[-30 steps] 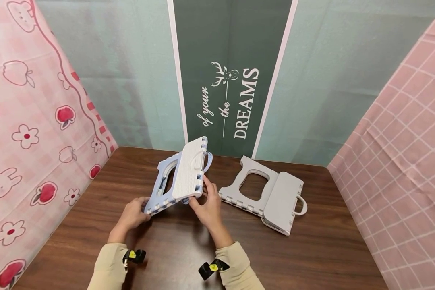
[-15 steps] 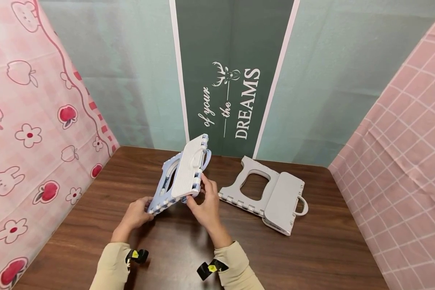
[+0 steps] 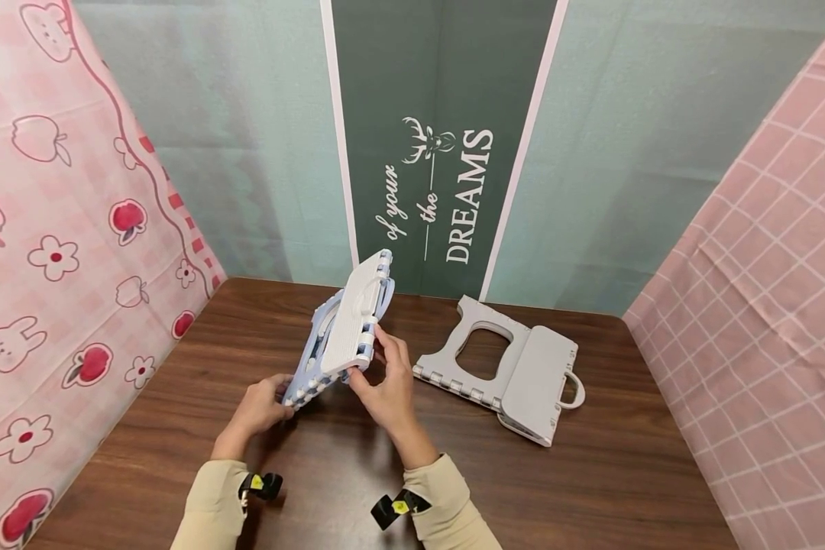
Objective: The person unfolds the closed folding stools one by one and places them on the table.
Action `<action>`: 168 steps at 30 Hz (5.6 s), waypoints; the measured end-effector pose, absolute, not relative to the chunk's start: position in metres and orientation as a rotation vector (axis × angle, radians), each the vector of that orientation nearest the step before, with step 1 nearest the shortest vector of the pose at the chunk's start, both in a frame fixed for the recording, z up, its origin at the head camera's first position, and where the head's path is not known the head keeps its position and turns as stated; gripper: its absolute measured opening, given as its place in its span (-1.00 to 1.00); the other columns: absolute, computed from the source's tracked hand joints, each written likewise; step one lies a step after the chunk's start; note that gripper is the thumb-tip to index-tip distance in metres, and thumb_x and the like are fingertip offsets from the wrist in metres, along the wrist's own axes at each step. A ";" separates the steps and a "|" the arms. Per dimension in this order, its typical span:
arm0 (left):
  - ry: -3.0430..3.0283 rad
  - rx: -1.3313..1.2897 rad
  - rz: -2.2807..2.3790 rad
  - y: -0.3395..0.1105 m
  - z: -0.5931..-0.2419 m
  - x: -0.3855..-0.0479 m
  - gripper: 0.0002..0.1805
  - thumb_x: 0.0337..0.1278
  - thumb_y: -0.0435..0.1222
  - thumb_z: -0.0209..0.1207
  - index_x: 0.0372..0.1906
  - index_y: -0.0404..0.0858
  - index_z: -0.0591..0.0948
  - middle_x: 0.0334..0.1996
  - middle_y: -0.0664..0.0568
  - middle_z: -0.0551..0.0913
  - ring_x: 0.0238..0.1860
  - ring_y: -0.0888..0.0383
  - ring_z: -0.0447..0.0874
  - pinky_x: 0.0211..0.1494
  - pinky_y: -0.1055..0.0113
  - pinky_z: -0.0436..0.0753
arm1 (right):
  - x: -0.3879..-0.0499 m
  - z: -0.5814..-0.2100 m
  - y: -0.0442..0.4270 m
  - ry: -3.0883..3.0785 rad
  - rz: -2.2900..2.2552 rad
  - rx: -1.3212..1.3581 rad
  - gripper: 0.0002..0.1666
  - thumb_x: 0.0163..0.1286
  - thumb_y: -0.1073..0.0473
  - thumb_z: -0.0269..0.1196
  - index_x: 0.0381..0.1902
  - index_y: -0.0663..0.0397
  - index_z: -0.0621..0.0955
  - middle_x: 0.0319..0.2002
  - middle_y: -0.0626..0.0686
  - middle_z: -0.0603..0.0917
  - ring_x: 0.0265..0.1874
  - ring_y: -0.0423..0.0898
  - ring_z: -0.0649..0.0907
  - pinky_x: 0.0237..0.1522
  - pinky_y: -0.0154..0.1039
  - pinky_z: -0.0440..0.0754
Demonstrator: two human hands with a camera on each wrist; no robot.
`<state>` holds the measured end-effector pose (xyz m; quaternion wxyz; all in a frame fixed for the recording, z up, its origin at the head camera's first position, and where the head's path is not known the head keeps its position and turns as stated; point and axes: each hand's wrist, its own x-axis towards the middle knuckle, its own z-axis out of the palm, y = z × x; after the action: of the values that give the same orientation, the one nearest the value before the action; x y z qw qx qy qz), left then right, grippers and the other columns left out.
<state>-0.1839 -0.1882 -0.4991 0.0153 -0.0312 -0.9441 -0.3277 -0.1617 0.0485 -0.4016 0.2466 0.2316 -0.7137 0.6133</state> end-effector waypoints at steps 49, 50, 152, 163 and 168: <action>-2.863 -0.111 -1.327 -0.173 -0.506 -0.182 -0.41 -0.43 -0.55 0.30 -0.02 -0.46 0.53 -0.38 -0.09 0.64 -0.37 0.05 0.59 -0.32 0.21 0.55 | -0.175 -0.387 0.040 -1.895 1.709 0.845 -0.21 -0.09 0.58 0.30 0.17 0.60 0.30 -0.01 0.47 0.35 -0.07 0.28 0.49 -0.01 0.00 0.48; -2.864 -0.118 -1.319 -0.173 -0.506 -0.182 -0.41 -0.43 -0.55 0.30 -0.03 -0.46 0.53 -0.39 -0.08 0.64 -0.37 0.05 0.59 -0.31 0.20 0.55 | -0.175 -0.387 0.040 -1.901 1.704 0.846 -0.21 -0.09 0.58 0.30 0.17 0.60 0.30 -0.01 0.47 0.35 -0.07 0.28 0.49 -0.02 0.03 0.48; -2.882 -0.207 -1.381 -0.173 -0.503 -0.181 -0.40 -0.53 -0.47 0.42 -0.11 -0.38 0.53 -0.40 0.01 0.59 -0.39 0.10 0.50 -0.28 0.21 0.50 | -0.210 -0.392 -0.015 -2.147 1.167 0.920 -0.12 -0.09 0.25 0.41 0.26 0.08 0.38 -0.13 0.18 0.40 -0.30 -0.10 0.51 -0.23 -0.42 0.52; -2.743 -0.206 -1.643 -0.178 -0.485 -0.181 -0.25 -0.44 -0.59 0.34 0.13 -0.42 0.41 -0.10 -0.22 0.56 -0.08 -0.16 0.56 -0.16 0.12 0.56 | -0.210 -0.389 -0.014 -2.177 1.165 0.920 -0.13 -0.07 0.25 0.40 0.27 0.07 0.37 -0.13 0.18 0.40 -0.31 -0.09 0.53 -0.26 -0.41 0.53; -2.644 -0.247 -1.746 -0.180 -0.493 -0.183 -0.28 -0.34 -0.62 0.30 0.15 -0.41 0.41 -0.09 -0.27 0.56 -0.06 -0.19 0.54 -0.09 0.05 0.55 | -0.210 -0.390 -0.015 -2.187 1.153 0.924 -0.14 -0.06 0.24 0.41 0.27 0.07 0.37 -0.13 0.19 0.41 -0.32 -0.08 0.52 -0.28 -0.39 0.52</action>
<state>-0.1828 -0.1801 -0.4928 -0.0182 -0.0777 -0.8318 -0.5493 -0.2103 -0.0147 -0.3897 0.2485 0.3391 -0.8026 0.4232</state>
